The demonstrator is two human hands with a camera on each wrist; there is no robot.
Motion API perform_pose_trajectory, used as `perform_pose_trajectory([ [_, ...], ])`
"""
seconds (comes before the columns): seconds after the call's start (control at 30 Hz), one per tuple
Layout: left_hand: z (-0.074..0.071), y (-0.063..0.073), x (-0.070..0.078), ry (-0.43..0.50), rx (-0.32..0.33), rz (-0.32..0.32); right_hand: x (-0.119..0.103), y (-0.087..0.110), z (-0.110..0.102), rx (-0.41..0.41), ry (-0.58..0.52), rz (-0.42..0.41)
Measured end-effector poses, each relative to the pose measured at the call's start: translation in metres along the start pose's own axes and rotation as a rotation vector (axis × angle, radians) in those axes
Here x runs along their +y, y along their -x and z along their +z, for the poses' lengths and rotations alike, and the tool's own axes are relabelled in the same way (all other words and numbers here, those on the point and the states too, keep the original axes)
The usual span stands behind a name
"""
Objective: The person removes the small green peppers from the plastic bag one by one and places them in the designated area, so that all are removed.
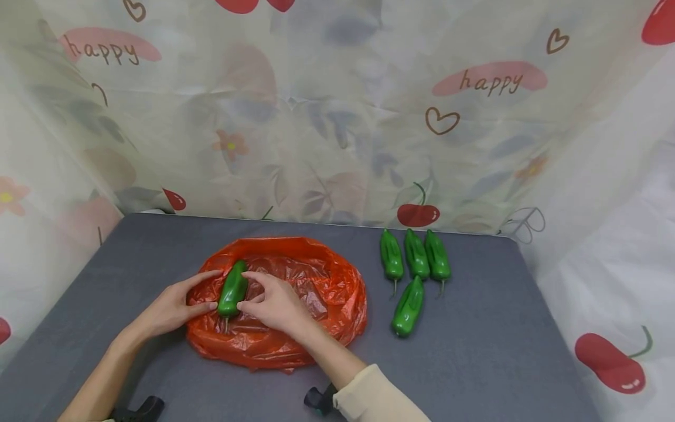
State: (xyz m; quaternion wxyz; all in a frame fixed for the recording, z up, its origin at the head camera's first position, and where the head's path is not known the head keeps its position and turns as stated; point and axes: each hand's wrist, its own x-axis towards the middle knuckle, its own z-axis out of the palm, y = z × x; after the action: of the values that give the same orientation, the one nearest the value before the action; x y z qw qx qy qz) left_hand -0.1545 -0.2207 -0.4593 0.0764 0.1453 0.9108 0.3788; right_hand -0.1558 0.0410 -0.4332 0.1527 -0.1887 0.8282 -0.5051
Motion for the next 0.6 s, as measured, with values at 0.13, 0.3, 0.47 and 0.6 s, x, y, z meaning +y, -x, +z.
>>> perform_pose_trajectory([
  [0.13, 0.0, 0.0, 0.0, -0.009, 0.003, 0.002, 0.0, -0.003, 0.007, 0.003, 0.029, -0.011],
  [0.3, 0.0, -0.001, 0.0, -0.012, 0.008, 0.008, 0.001, -0.009, 0.014, 0.002, 0.065, -0.017],
  [0.47, 0.002, -0.001, -0.001, -0.017, 0.017, 0.016, 0.002, -0.012, 0.02, -0.007, 0.11, -0.037],
  [0.6, 0.003, -0.001, -0.002, -0.013, 0.02, 0.025, 0.004, -0.015, 0.023, 0.002, 0.146, -0.062],
])
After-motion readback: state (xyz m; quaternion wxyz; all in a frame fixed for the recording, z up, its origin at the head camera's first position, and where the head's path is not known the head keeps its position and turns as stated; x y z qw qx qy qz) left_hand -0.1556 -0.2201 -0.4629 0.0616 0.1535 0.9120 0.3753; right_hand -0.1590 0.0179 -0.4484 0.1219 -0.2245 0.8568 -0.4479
